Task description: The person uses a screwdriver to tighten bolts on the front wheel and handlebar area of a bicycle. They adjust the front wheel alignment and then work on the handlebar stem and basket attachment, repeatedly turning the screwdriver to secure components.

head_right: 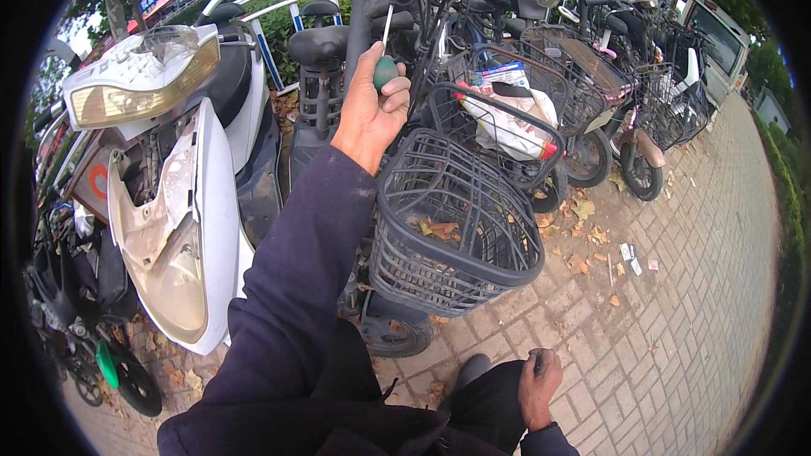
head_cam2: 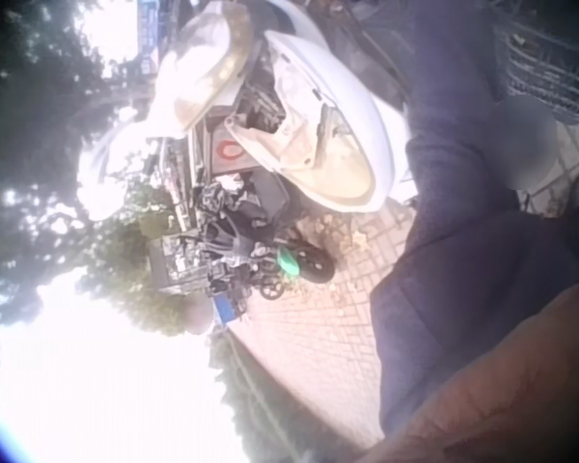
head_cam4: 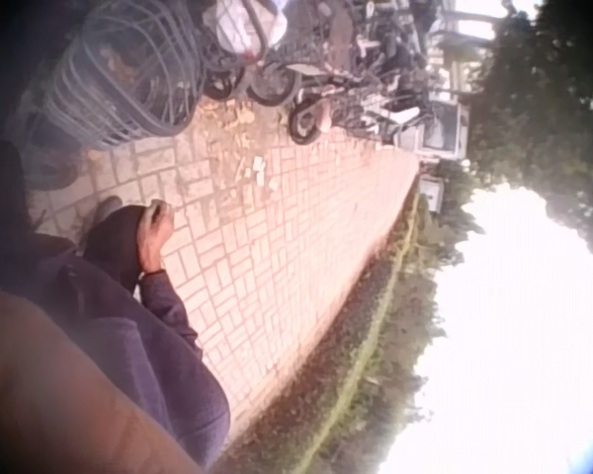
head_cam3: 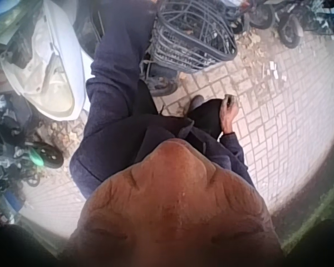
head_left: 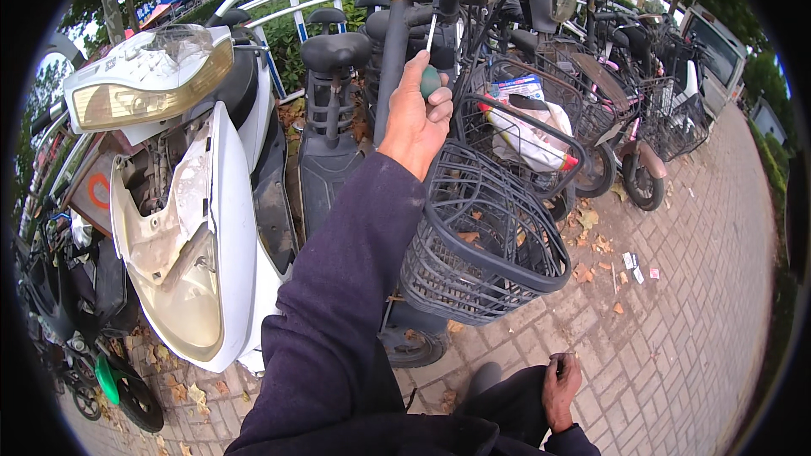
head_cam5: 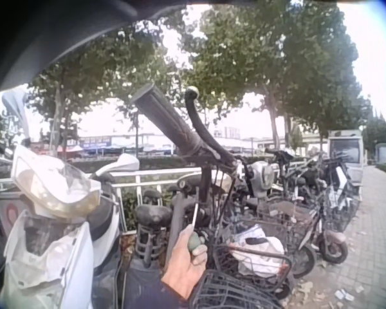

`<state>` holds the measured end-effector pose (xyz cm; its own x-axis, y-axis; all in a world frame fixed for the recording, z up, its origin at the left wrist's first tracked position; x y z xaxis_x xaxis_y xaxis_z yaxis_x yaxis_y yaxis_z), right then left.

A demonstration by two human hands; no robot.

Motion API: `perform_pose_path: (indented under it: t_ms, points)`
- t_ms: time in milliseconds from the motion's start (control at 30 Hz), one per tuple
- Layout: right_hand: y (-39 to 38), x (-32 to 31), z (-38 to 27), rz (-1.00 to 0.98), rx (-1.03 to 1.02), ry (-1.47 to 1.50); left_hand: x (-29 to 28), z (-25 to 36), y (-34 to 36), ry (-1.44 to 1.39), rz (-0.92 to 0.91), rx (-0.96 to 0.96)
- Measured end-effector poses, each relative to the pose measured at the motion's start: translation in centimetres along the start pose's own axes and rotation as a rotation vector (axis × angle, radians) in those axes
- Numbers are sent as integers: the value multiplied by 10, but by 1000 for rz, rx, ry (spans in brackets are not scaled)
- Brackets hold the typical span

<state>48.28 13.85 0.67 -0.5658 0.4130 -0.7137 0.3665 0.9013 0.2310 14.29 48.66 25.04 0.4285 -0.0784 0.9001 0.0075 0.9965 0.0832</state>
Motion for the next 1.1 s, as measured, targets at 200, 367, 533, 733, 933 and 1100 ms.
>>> perform_pose_path:
  t_ms: [200,367,533,733,933,1100]
  points:
    - [-1,3,2,-3,22,55,-3,-1,3,-136,40,-314]
    - [-1,5,-1,-7,23,51,-4,6,1,95,91,-343]
    - [-1,4,-5,-4,-18,10,2,3,-2,72,194,-145]
    - [-2,1,-2,-2,8,25,6,1,-10,235,-16,105]
    - [-2,0,1,10,16,43,0,4,-1,182,40,4]
    - [-2,3,-1,-3,-4,32,-3,12,-1,4,28,-319]
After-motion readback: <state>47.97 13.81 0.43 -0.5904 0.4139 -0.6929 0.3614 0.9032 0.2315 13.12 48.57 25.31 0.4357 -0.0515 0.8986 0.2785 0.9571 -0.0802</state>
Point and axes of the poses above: each hand's wrist, its own y-axis towards the middle knuckle, its own x-axis out of the palm, z = x × y, the point moved 4 cm from there along y, towards the middle knuckle
